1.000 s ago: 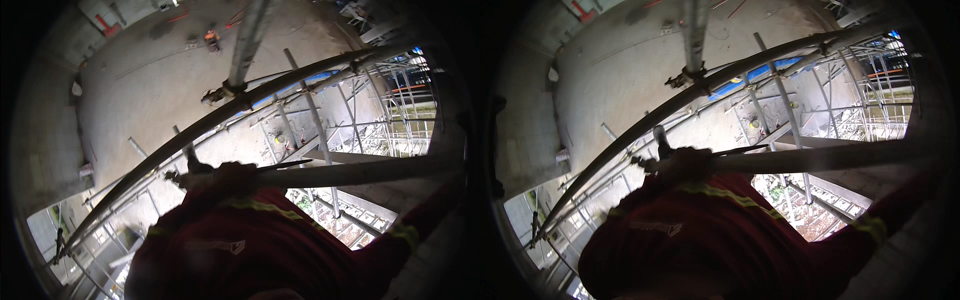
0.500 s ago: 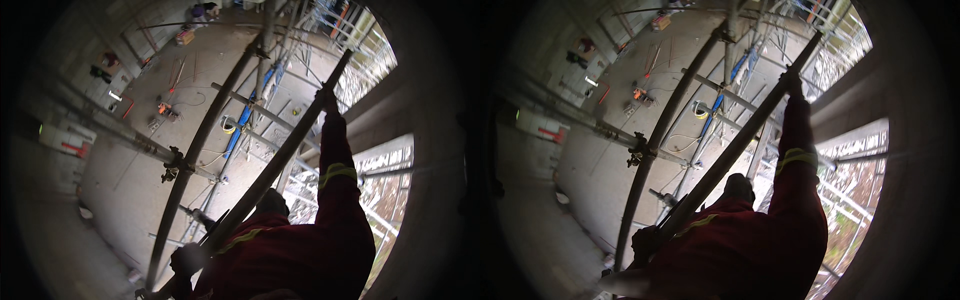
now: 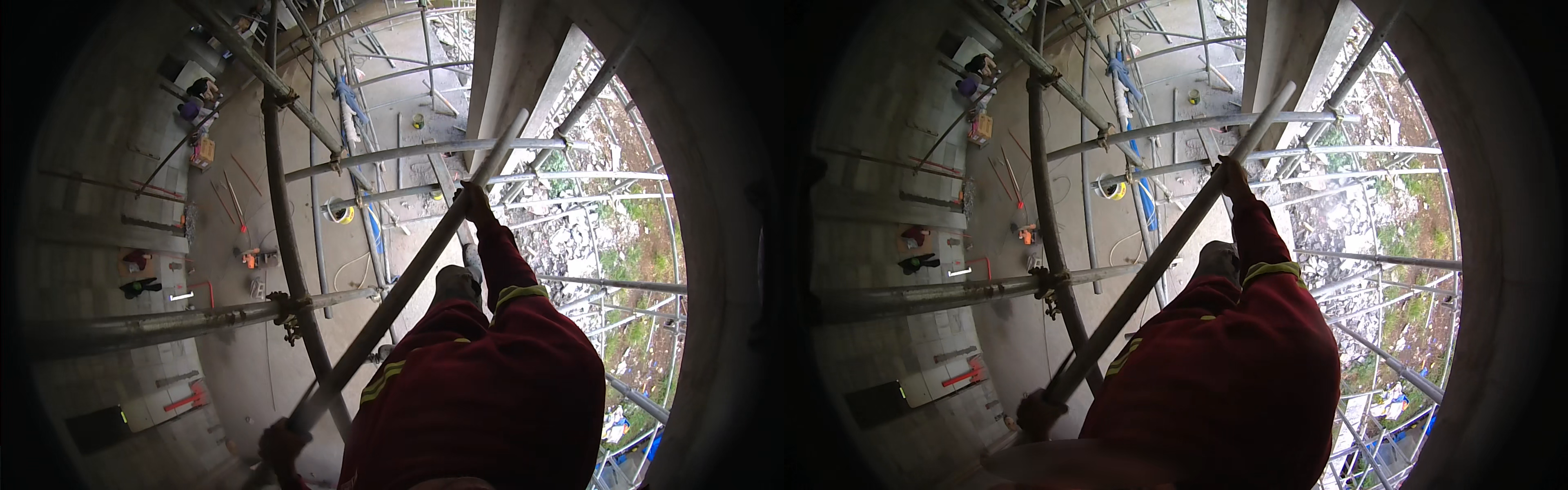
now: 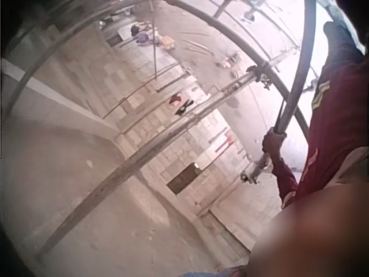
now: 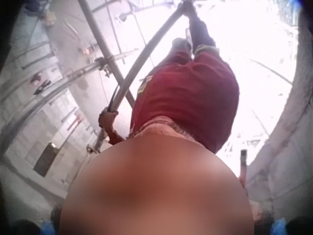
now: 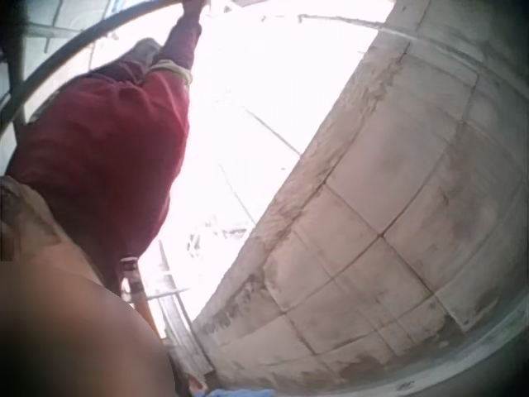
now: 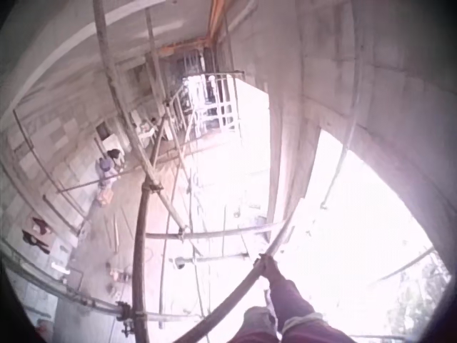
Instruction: The person assembles scaffolding by connecting metal poles and tightening couplers with a wrench. They position poles into the structure and secure joints while standing on the scaffolding.
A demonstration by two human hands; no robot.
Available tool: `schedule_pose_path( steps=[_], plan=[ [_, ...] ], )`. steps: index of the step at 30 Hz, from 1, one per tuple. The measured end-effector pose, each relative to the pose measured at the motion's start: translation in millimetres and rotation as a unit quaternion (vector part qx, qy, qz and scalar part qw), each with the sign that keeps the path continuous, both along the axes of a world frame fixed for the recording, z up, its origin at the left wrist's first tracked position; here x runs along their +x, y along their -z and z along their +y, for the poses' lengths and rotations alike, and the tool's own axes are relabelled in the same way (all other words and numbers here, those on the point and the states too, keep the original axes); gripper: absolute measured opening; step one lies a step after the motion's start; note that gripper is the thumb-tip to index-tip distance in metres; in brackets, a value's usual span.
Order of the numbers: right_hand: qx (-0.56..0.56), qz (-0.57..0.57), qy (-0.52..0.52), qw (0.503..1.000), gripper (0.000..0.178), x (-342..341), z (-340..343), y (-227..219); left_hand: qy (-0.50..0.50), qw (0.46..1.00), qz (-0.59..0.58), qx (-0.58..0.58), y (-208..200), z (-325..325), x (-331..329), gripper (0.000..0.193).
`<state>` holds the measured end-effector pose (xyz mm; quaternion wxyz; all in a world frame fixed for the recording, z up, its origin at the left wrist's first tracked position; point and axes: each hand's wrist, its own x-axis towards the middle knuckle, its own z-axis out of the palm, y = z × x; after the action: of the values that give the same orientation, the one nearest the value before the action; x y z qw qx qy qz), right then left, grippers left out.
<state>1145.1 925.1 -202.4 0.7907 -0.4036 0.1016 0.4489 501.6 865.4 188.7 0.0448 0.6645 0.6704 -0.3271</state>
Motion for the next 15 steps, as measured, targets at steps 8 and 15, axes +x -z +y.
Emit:
schedule_pose_path(
  steps=[8, 15],
  plan=[
    [0.012, -0.526, -0.080, 0.847, 0.037, 13, 6, 67, 0.112, 0.975, -0.074, 0.175, 0, 90, -23, 0.029],
    [-0.177, -0.844, -0.088, 0.498, 0.033, -17, 44, 74, 0.070, 0.958, -0.165, 0.224, 47, 117, -40, 0.040]
  ],
)
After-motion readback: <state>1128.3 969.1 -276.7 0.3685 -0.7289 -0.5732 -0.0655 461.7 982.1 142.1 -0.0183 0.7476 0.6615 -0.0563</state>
